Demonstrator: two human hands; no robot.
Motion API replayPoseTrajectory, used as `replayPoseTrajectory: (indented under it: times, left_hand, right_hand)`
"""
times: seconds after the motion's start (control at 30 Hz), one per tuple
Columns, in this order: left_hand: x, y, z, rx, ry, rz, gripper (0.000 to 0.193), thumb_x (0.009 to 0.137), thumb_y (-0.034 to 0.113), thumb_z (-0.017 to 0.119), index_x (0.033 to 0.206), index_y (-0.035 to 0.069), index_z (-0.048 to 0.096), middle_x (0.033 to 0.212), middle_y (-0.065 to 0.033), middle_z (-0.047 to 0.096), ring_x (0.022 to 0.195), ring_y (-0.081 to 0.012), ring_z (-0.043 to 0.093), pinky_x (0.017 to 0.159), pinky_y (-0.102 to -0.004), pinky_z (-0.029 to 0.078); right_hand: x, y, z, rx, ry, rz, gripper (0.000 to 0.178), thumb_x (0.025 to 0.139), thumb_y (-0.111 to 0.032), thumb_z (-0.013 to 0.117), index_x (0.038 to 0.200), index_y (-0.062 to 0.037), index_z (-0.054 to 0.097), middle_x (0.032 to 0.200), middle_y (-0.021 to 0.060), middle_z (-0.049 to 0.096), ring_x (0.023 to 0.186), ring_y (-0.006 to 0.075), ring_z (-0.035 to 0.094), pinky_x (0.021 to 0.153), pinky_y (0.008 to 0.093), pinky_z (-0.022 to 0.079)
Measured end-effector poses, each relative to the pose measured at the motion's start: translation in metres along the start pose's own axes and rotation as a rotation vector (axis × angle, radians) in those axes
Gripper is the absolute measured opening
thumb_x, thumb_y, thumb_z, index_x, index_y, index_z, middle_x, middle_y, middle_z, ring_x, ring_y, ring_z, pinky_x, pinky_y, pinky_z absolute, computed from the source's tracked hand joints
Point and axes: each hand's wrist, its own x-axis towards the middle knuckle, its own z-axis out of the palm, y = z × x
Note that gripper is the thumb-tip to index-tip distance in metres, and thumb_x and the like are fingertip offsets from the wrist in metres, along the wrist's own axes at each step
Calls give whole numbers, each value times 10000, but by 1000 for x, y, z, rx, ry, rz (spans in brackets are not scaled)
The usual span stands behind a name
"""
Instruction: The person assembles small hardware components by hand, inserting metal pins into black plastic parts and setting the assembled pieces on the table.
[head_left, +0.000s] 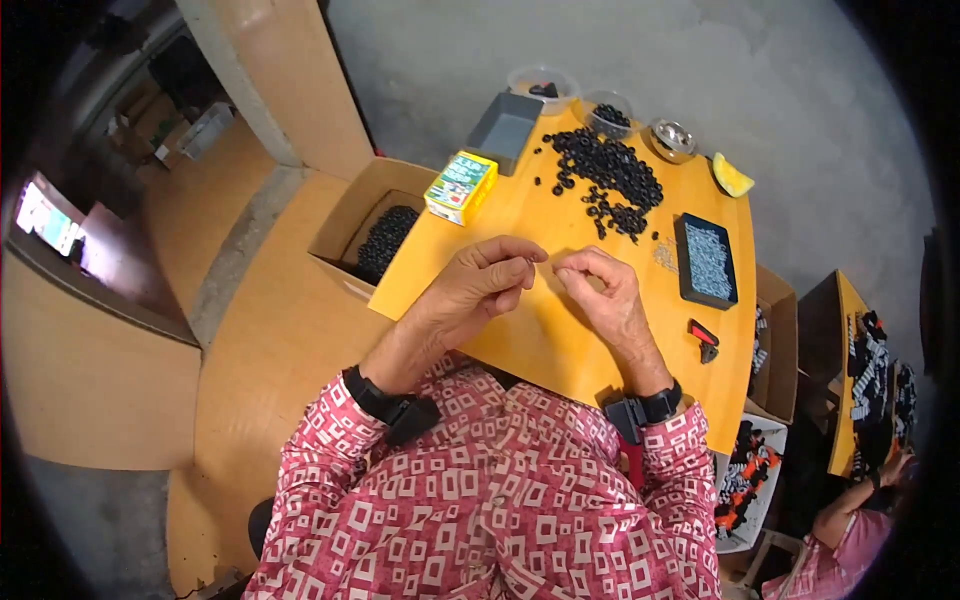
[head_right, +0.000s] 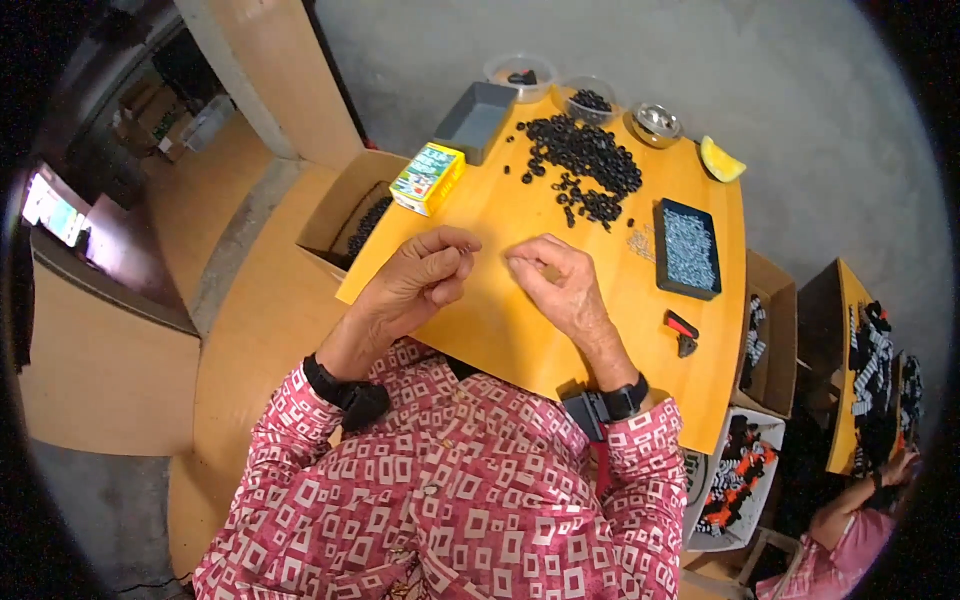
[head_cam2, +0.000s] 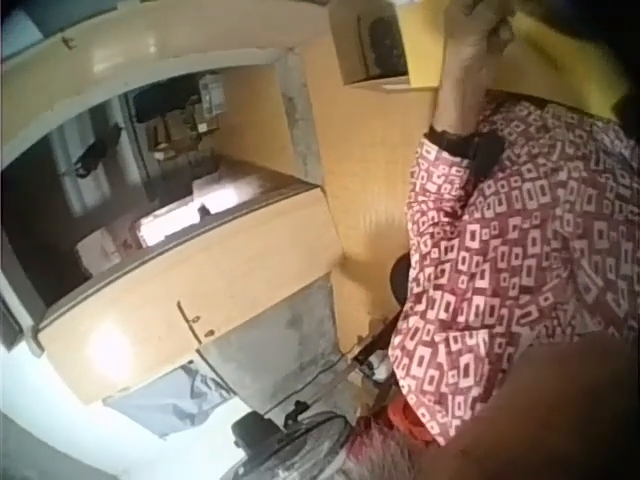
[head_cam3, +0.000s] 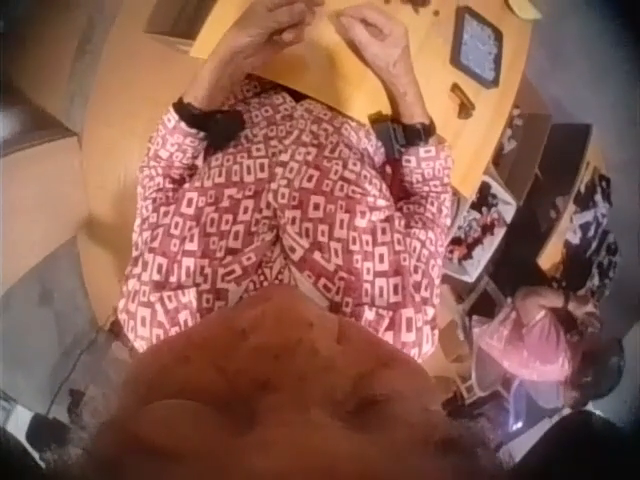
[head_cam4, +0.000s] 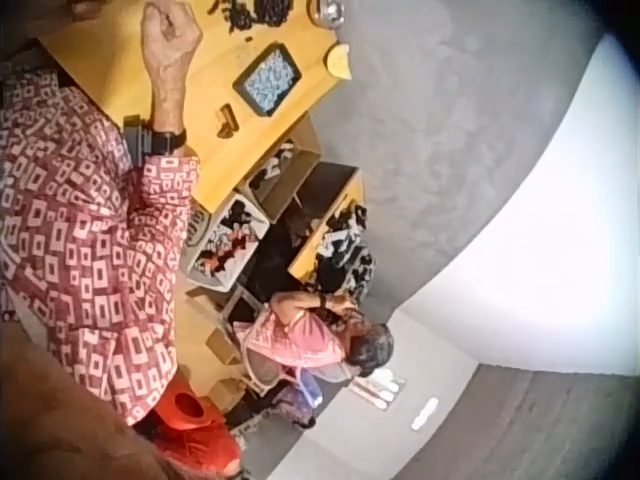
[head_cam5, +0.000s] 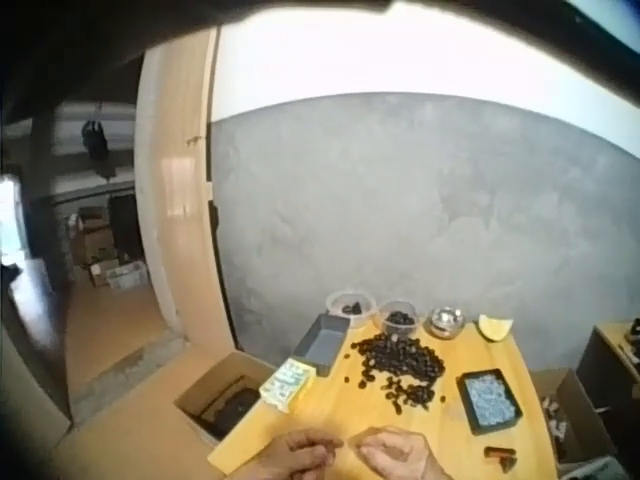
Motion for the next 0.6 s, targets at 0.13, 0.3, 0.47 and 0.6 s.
replayPoseTrajectory:
  times: [0.13, 0.3, 0.47, 0.6]
  left_hand:
    - [-17, 29, 22, 15, -23, 255, 259, 915, 144, 699, 1142, 42, 629, 840, 1, 526, 642, -67, 445, 561, -184, 338]
    - [-40, 60, 33, 198, 13, 506, 276, 878, 161, 743, 1104, 46, 633, 744, 16, 504, 593, -57, 405, 495, -195, 305]
    - [-48, 72, 31, 263, 32, 615, 288, 862, 152, 761, 1104, 58, 638, 760, 7, 528, 537, -50, 369, 485, -182, 310]
    - [-49, 78, 24, 241, 23, 644, 278, 870, 151, 753, 1109, 65, 640, 762, -14, 554, 508, -45, 380, 484, -176, 322]
  right_hand:
    - [-3, -1, -1, 70, -18, 10, 120, 899, -48, 645, 969, 38, 690, 912, 72, 673, 852, 136, 636, 764, 254, 499]
    - [-6, -6, -2, 57, -48, 57, 121, 900, -41, 642, 971, 43, 691, 899, 67, 667, 820, 107, 615, 735, 241, 492]
    - [-5, 2, 2, 78, -51, 43, 116, 899, -36, 636, 965, 41, 692, 885, 50, 659, 795, 90, 597, 717, 229, 482]
    - [-5, 1, 1, 71, -69, 83, 109, 902, -34, 636, 960, 39, 692, 887, 40, 657, 788, 80, 590, 706, 225, 481]
